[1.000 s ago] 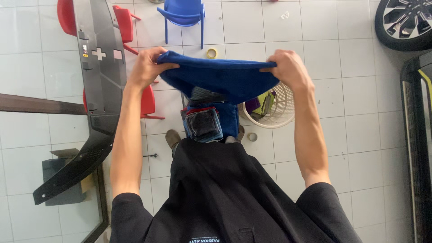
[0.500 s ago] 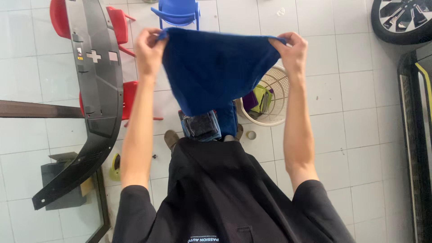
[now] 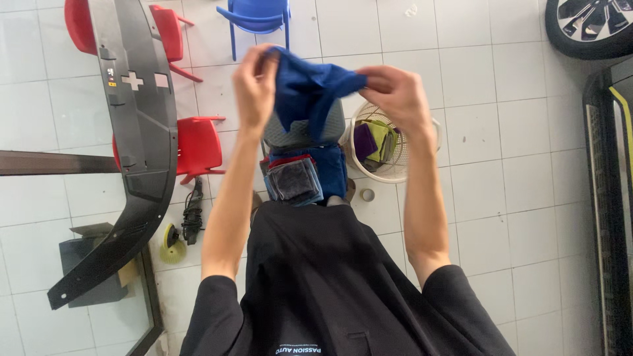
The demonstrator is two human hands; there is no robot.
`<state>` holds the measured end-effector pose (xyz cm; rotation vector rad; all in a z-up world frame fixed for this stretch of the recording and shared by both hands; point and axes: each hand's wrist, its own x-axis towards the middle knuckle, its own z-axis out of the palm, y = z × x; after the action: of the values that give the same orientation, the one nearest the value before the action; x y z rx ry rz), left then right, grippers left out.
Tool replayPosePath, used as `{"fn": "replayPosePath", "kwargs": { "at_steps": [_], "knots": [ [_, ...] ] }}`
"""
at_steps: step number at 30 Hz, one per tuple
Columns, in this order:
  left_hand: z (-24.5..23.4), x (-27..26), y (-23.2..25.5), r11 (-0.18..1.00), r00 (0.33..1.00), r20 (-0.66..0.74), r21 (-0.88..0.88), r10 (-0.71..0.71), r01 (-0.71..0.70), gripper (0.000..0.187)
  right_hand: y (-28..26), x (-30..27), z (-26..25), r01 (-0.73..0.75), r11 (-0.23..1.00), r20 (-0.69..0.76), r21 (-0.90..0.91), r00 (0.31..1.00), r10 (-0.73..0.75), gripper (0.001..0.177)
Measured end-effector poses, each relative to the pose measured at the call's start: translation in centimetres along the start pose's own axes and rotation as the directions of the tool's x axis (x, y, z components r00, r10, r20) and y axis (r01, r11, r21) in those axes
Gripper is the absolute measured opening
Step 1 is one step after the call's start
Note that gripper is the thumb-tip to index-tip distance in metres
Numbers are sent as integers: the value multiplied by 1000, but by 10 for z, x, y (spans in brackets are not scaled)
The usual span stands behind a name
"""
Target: The person repeatedly picks up microfiber cloths from a white laundry basket, unfolds them, folds them neatly, and stacks them on a gray step stool. The process continues with multiple cloths of different colors until the basket is empty.
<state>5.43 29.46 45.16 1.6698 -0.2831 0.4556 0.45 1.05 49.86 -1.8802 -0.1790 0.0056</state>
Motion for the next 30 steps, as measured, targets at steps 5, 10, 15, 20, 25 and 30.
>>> {"fn": "replayPosePath", "kwargs": {
  "at_steps": [5, 10, 15, 20, 25, 30],
  "knots": [
    [-43, 18, 11, 960, 969, 53, -133, -243, 248, 17, -8, -13, -41, -177, 963, -183, -206, 973, 140, 40],
    [-18, 25, 35, 996, 942, 329, -41, -59, 77, 14, -21, 5, -10, 233, 651, -58, -723, 918, -393, 64],
    [25, 14, 38, 975, 884, 462, -154, -75, 162, 11, -39, 28, 53, 337, 920, 149, -198, 938, -312, 60],
    [-2, -2, 7, 969, 936, 329, -161, -127, 189, 24, -46, 32, 71, 170, 955, 119, -242, 982, -145, 18],
    [-23, -46, -45, 976, 894, 416, -64, -163, 207, 19, -54, 20, 68, 283, 957, 78, -70, 958, -278, 13],
    [13, -83, -94, 995, 948, 317, 104, -32, -1, 22, -69, 7, 59, 182, 979, 76, -88, 982, -175, 12]
  ]
}}
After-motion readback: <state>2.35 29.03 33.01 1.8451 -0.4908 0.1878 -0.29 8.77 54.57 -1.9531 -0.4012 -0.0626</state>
